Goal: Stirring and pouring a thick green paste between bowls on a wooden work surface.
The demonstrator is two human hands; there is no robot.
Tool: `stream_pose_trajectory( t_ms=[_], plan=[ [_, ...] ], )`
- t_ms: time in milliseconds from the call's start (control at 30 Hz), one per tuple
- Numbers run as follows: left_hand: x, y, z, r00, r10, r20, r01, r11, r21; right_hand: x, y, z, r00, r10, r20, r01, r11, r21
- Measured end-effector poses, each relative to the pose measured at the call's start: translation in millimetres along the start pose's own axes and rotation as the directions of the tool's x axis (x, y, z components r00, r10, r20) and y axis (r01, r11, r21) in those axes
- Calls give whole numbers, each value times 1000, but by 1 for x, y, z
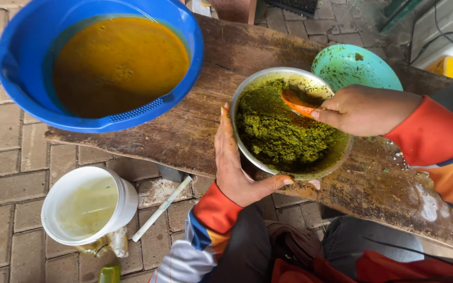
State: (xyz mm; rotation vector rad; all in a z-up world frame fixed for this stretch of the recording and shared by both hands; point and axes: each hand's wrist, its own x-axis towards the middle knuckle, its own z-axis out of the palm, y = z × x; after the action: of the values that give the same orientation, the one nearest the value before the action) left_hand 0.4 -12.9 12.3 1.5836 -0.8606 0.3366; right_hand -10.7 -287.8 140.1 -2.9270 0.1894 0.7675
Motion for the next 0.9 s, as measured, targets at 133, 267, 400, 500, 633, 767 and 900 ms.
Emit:
stream_pose_trajectory(
  t_ms=[133, 267, 400, 500, 633, 767, 900],
  plan=[
    [0, -2, 0, 1000, 8, -11, -7, 1000, 16, -3, -12, -1, 1000, -22, -4, 22, 1000, 16],
    [0, -3, 1, 1000, 22, -9, -22, 1000, -8, -3, -12, 2, 1000, -28, -1, 28, 1000, 12],
    [-3, -5, 2, 1000, 27, -14, -27, 1000, 2, -4, -10, 7, 998, -45, -36, 46, 999, 22],
    [0, -4, 1, 1000, 29, -12, -29, 999, 27, 2, 11, 18, 998, -26, -63, 26, 1000, 2],
    [-3, -9, 0, 999, 49, -17, -47, 996, 77, -6, 22, 5, 998, 21, -59, -20, 1000, 18],
    [-4, -9, 2, 997, 70, -29, -69, 997, 29, 7, 19, -5, 994, 38, -102, -35, 999, 31],
    [-3, -7, 5, 999, 28, -32, -27, 999, 37, 16, -7, -16, 994, -42, -101, 40, 999, -21]
  ],
)
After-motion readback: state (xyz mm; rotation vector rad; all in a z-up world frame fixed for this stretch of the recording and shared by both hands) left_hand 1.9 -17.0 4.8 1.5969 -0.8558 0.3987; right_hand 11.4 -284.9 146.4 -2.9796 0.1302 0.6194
